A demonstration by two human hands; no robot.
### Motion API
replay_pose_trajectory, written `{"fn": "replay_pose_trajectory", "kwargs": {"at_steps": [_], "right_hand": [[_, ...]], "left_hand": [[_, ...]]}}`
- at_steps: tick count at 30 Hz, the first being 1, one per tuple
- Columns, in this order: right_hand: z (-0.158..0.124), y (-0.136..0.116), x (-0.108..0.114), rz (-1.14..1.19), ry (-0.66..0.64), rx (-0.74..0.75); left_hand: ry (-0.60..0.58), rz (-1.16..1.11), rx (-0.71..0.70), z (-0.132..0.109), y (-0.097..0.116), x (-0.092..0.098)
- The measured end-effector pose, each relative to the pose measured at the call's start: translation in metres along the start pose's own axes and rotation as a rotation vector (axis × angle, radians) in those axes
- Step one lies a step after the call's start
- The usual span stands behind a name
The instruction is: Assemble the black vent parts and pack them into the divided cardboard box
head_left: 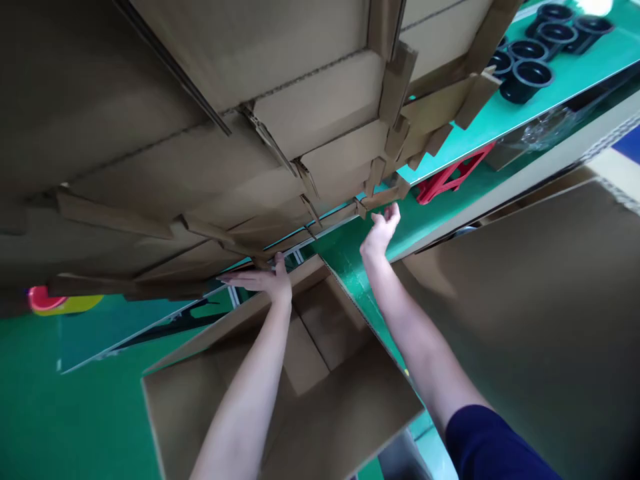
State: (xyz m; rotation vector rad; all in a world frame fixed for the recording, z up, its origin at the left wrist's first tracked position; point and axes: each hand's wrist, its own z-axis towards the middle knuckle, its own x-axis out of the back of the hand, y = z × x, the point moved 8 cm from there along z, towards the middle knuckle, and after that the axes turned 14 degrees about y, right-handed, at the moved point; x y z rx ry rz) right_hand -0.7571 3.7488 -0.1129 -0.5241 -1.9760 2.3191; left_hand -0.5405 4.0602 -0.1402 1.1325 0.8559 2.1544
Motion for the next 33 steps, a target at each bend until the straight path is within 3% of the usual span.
{"fn": "replay_pose_trajectory", "kwargs": {"at_steps": [3,5,11,18,26,30,33], "right_hand": [[0.018,0.026,-0.006,0.193,0.105,-0.433],[0.027,0.026,-0.015,0.284,0.111,-0.531],[0.035,0.013,-0.019,0.353,0.092,-0.464],[0.034,0.015,-0.007,0.363,0.037,-0.384],[0.035,-0.003,-0.006,0.334,0.089,-0.615],[0.035,-0.012,-0.013,0.27,0.116,-0.647],[0.039,-0.014,-0.011,0.297,0.151,-0.569]], "left_hand": [[-0.033,0.013,0.024,0.0,0.003,0.003],[-0.053,0.014,0.039,0.001,0.004,0.003],[-0.043,-0.021,0.019,0.001,0.0,-0.002],[-0.053,-0.013,0.028,-0.003,-0.011,-0.015],[-0.006,-0.079,0.003,-0.001,-0.006,0.003],[-0.035,-0.073,0.018,0.001,-0.009,0.004],[-0.043,-0.096,-0.01,0.0,-0.007,0.007]]}}
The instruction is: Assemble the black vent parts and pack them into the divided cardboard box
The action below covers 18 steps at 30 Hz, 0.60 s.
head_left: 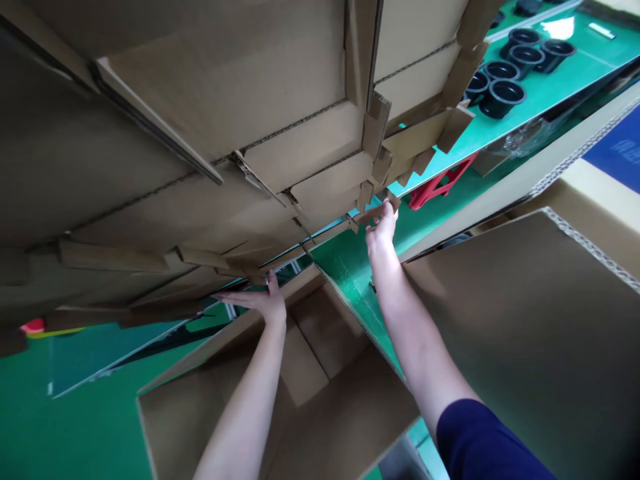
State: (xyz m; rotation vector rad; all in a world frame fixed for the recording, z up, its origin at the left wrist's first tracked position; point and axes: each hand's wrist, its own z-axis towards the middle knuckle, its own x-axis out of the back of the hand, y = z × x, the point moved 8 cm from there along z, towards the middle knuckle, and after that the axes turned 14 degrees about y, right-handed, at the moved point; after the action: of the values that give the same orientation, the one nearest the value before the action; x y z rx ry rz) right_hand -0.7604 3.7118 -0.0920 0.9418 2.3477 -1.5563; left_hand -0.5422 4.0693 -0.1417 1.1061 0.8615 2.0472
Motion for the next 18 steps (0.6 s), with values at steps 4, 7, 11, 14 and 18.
{"fn": "replay_pose_trajectory", "kwargs": {"at_steps": [4,7,11,14,18], "right_hand": [[0.004,0.0,0.004,0.067,-0.036,0.11],[0.01,0.004,0.01,0.009,0.052,0.114],[0.01,-0.004,0.013,-0.091,0.108,0.165],[0.004,-0.014,0.013,-0.154,0.116,0.242],[-0.001,-0.021,0.014,-0.194,0.118,0.297]], "left_hand": [[-0.01,-0.011,0.021,-0.002,0.0,0.0],[-0.005,-0.008,0.036,-0.001,-0.001,0.001],[-0.015,0.004,0.008,0.001,0.001,0.002],[-0.032,0.02,0.016,0.002,0.0,0.002],[-0.035,0.032,0.018,0.001,-0.001,0.001]]}}
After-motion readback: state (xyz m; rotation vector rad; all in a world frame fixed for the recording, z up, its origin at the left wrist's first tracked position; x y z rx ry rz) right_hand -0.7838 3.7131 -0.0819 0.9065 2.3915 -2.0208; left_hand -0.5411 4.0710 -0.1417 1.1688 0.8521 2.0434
